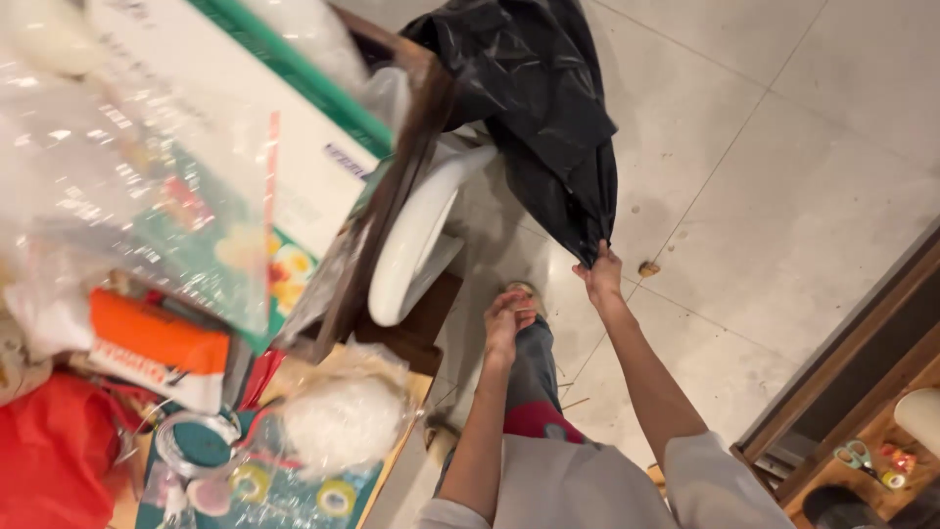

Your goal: Clean and prepare a silicone workshop mat by scraping off residue and organizing materials.

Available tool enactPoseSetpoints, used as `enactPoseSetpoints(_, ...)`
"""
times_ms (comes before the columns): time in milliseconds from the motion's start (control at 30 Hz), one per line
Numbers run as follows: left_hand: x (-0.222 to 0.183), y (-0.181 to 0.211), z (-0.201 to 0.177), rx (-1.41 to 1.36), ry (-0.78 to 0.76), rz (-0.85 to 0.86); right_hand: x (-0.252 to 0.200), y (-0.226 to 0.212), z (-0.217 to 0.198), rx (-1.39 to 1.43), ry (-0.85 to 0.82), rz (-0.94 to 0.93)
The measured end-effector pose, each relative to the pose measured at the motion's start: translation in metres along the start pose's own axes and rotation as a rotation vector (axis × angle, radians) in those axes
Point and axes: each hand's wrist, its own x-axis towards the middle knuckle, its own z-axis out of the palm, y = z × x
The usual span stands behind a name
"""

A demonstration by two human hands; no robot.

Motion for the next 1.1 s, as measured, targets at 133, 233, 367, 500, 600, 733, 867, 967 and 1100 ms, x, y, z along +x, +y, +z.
enactPoseSetpoints(133,-0.043,0.014,0.003,-0.054,-0.011,0.036,-0.041,0.026,-0.008,-0.002,-0.135,-0.05)
enactPoseSetpoints(233,-0.093,0.044,0.017,-0.098,-0.111,0.154,-0.11,0.013,0.005,-0.146,-0.185,0.063)
enactPoseSetpoints(367,-0.16,0.06,0.022,-0.141,-0.133,0.269,-0.31,-0.074,0.059,-0.31,-0.38,-0.459)
enactPoseSetpoints(500,-0.269,0.068,0.003,-0.395,-0.345,-0.164,-0.519,-0.107,0.074,-0.431,-0.734,-1.213)
enactPoseSetpoints(600,-0.314,0.057,-0.05,-0.8,-0.743,-0.134,-0.559,-0.059,0.057,-0.665,-0.999,-1.486)
enactPoseSetpoints(733,-0.456,0.09,-0.168,-1.016,-0.551,0.175,-0.561,0.024,0.082,-0.822,-1.146,-1.49)
enactPoseSetpoints(867,-0.581,0.06,-0.322,-0.836,-0.469,0.727,-0.602,0.13,0.117,-0.85,-1.125,-0.978)
enactPoseSetpoints(967,-0.611,-0.036,-0.427,-0.67,-0.127,0.844,-0.664,0.224,0.119,-0.839,-1.229,-0.569)
enactPoseSetpoints(1100,-0.633,-0.172,-0.553,-0.914,0.194,0.705,-0.74,0.327,0.122,-0.886,-1.31,-0.003)
